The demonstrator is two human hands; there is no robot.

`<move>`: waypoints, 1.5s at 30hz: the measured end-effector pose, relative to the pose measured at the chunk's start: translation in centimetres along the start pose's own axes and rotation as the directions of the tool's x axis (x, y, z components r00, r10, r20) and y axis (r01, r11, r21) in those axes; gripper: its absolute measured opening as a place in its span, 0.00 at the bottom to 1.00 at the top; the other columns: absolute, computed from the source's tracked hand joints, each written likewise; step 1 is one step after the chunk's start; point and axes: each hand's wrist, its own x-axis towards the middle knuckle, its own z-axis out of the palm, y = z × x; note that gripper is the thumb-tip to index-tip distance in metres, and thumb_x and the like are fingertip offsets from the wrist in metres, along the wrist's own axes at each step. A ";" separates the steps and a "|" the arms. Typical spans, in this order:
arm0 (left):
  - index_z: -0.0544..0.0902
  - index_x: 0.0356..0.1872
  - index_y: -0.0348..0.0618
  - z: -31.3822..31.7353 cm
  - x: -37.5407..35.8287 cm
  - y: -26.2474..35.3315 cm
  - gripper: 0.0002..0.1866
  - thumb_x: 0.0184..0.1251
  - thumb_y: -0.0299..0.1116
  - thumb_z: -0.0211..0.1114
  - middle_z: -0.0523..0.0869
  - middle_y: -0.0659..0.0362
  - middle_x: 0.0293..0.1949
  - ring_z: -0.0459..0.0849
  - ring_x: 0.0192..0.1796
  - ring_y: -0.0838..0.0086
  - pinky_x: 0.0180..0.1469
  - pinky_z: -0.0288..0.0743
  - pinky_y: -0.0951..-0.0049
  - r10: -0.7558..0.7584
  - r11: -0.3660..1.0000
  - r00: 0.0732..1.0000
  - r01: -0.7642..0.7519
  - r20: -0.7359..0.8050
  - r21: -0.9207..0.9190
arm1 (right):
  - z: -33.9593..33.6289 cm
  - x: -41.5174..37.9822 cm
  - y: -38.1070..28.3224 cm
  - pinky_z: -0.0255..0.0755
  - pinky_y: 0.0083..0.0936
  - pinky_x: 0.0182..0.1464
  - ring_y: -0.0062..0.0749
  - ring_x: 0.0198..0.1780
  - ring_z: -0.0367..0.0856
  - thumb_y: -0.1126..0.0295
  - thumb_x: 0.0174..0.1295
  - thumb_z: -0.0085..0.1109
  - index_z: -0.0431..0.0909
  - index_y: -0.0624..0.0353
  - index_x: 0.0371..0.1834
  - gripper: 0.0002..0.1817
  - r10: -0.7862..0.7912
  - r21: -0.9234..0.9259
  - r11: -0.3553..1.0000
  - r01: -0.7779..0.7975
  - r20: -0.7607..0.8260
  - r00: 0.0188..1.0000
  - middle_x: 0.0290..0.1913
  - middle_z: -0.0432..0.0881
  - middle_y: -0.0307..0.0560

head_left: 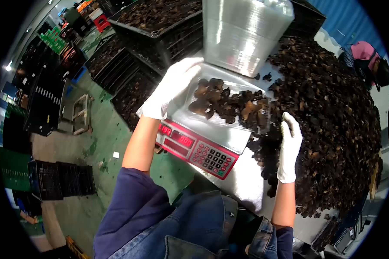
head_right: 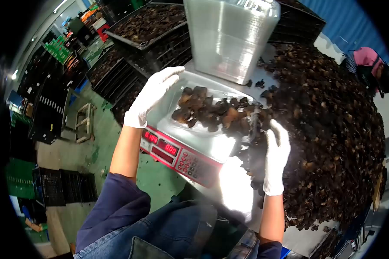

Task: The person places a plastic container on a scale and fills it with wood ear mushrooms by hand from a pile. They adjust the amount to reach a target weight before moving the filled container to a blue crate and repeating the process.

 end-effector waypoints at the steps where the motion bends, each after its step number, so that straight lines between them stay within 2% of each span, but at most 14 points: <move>1: 0.78 0.62 0.34 -0.8 -0.7 0.1 0.19 0.76 0.33 0.58 0.85 0.55 0.55 0.80 0.58 0.73 0.64 0.71 0.73 0.004 1.000 0.999 -0.003 -0.050 0.024 | 0.0 0.4 0.5 0.67 0.26 0.67 0.31 0.62 0.77 0.75 0.71 0.55 0.79 0.63 0.61 0.17 0.006 0.013 1.000 -0.007 0.027 1.000 0.59 0.82 0.48; 11: 0.81 0.57 0.33 -1.5 -3.0 -5.2 0.16 0.74 0.32 0.61 0.87 0.61 0.46 0.82 0.48 0.81 0.55 0.76 0.77 -0.130 0.976 0.961 0.167 -0.245 0.136 | 2.3 2.6 1.8 0.59 0.31 0.73 0.38 0.71 0.70 0.59 0.74 0.54 0.67 0.65 0.73 0.29 0.143 0.116 0.980 -0.164 0.168 0.975 0.70 0.73 0.54; 15: 0.77 0.61 0.28 0.7 -3.8 -4.5 0.23 0.75 0.37 0.61 0.87 0.58 0.47 0.83 0.47 0.79 0.55 0.77 0.75 -0.245 0.957 0.963 0.259 -0.109 0.130 | 4.0 3.4 2.7 0.66 0.32 0.61 0.28 0.60 0.75 0.40 0.71 0.52 0.76 0.57 0.66 0.33 0.342 0.204 0.902 -0.380 0.198 0.919 0.61 0.80 0.43; 17: 0.76 0.62 0.27 2.2 -4.3 -3.6 0.27 0.73 0.43 0.59 0.84 0.40 0.56 0.84 0.58 0.57 0.62 0.74 0.66 -0.252 0.959 0.960 0.264 -0.120 0.100 | 5.5 4.1 4.1 0.69 0.29 0.55 0.23 0.51 0.78 0.41 0.71 0.53 0.81 0.56 0.58 0.29 0.422 0.246 0.851 -0.464 0.203 0.883 0.51 0.83 0.38; 20: 0.74 0.64 0.27 3.4 -4.1 -4.9 0.28 0.74 0.42 0.60 0.83 0.42 0.57 0.86 0.54 0.61 0.58 0.76 0.68 -0.208 0.957 0.961 0.239 -0.182 0.164 | 5.5 3.0 3.2 0.72 0.18 0.43 0.20 0.41 0.79 0.44 0.72 0.55 0.82 0.55 0.52 0.25 0.326 0.460 0.766 -0.450 0.324 0.888 0.43 0.84 0.35; 24: 0.73 0.64 0.28 5.3 -4.5 -3.1 0.26 0.73 0.37 0.63 0.84 0.48 0.51 0.88 0.43 0.72 0.48 0.80 0.72 -0.306 0.948 0.948 0.293 -0.092 -0.125 | 3.0 1.4 4.1 0.60 0.53 0.65 0.31 0.62 0.72 0.51 0.72 0.56 0.77 0.45 0.62 0.20 0.464 0.639 0.512 -0.574 0.357 0.811 0.60 0.78 0.36; 27: 0.73 0.64 0.28 7.8 -5.3 0.7 0.25 0.74 0.36 0.62 0.84 0.48 0.50 0.88 0.43 0.72 0.47 0.80 0.73 -0.266 0.953 0.964 0.259 -0.022 -0.155 | -1.2 -1.2 3.4 0.57 0.59 0.67 0.28 0.64 0.68 0.51 0.70 0.59 0.79 0.44 0.59 0.19 0.502 0.661 0.538 -0.524 0.247 0.828 0.58 0.79 0.32; 28: 0.72 0.67 0.31 8.8 -5.5 1.8 0.25 0.75 0.36 0.62 0.83 0.61 0.44 0.80 0.42 0.81 0.44 0.76 0.78 -0.266 0.945 0.963 0.269 0.041 -0.186 | -2.9 -2.2 3.8 0.57 0.59 0.67 0.28 0.64 0.68 0.51 0.70 0.59 0.79 0.44 0.59 0.19 0.515 0.675 0.542 -0.501 0.204 0.832 0.58 0.79 0.32; 33: 0.76 0.65 0.36 15.0 -6.0 7.4 0.23 0.75 0.38 0.62 0.83 0.63 0.44 0.79 0.42 0.81 0.47 0.75 0.78 -0.026 0.994 0.941 0.060 0.337 -0.090 | -13.2 -9.8 6.5 0.57 0.68 0.65 0.31 0.65 0.68 0.50 0.70 0.60 0.78 0.48 0.61 0.22 0.558 0.780 0.543 -0.312 -0.058 0.828 0.59 0.78 0.32; 36: 0.76 0.66 0.35 17.3 -4.9 12.8 0.22 0.72 0.30 0.60 0.84 0.58 0.51 0.78 0.55 0.76 0.63 0.70 0.74 0.069 0.989 0.893 -0.005 0.444 -0.145 | -20.2 -16.4 6.2 0.57 0.64 0.66 0.28 0.61 0.69 0.50 0.70 0.60 0.79 0.47 0.60 0.20 0.575 0.760 0.627 -0.171 -0.303 0.760 0.57 0.78 0.30; 38: 0.77 0.65 0.34 17.8 -1.8 14.7 0.23 0.71 0.31 0.60 0.81 0.52 0.61 0.77 0.64 0.68 0.70 0.64 0.71 0.121 0.991 0.945 -0.095 0.303 -0.099 | -25.1 -21.0 7.0 0.66 0.56 0.61 0.27 0.60 0.69 0.53 0.72 0.58 0.79 0.46 0.58 0.17 0.580 0.724 0.677 -0.133 -0.414 0.702 0.55 0.78 0.30; 40: 0.76 0.66 0.38 15.8 6.2 13.0 0.24 0.73 0.36 0.61 0.77 0.51 0.67 0.73 0.70 0.64 0.72 0.63 0.67 0.502 0.819 0.835 -0.543 0.225 0.187 | -29.4 -25.7 8.0 0.74 0.38 0.56 0.28 0.55 0.76 0.58 0.73 0.57 0.79 0.53 0.55 0.15 0.620 0.739 0.674 -0.001 -0.564 0.546 0.50 0.81 0.38; 43: 0.71 0.69 0.37 12.1 16.8 12.8 0.23 0.76 0.31 0.57 0.75 0.48 0.68 0.72 0.71 0.60 0.73 0.63 0.67 0.735 0.583 0.677 -0.599 -0.042 0.549 | -34.0 -32.4 8.9 0.77 0.30 0.56 0.29 0.53 0.80 0.58 0.73 0.58 0.79 0.57 0.53 0.15 0.529 0.660 0.733 0.167 -0.707 0.470 0.50 0.83 0.42; 45: 0.66 0.73 0.39 8.7 22.1 13.0 0.27 0.73 0.23 0.55 0.73 0.47 0.69 0.71 0.72 0.56 0.74 0.62 0.63 0.775 0.498 0.630 -0.549 -0.060 0.671 | -36.4 -36.4 11.5 0.76 0.30 0.58 0.31 0.52 0.80 0.58 0.73 0.57 0.79 0.58 0.54 0.17 0.507 0.566 0.797 0.211 -0.817 0.274 0.51 0.82 0.43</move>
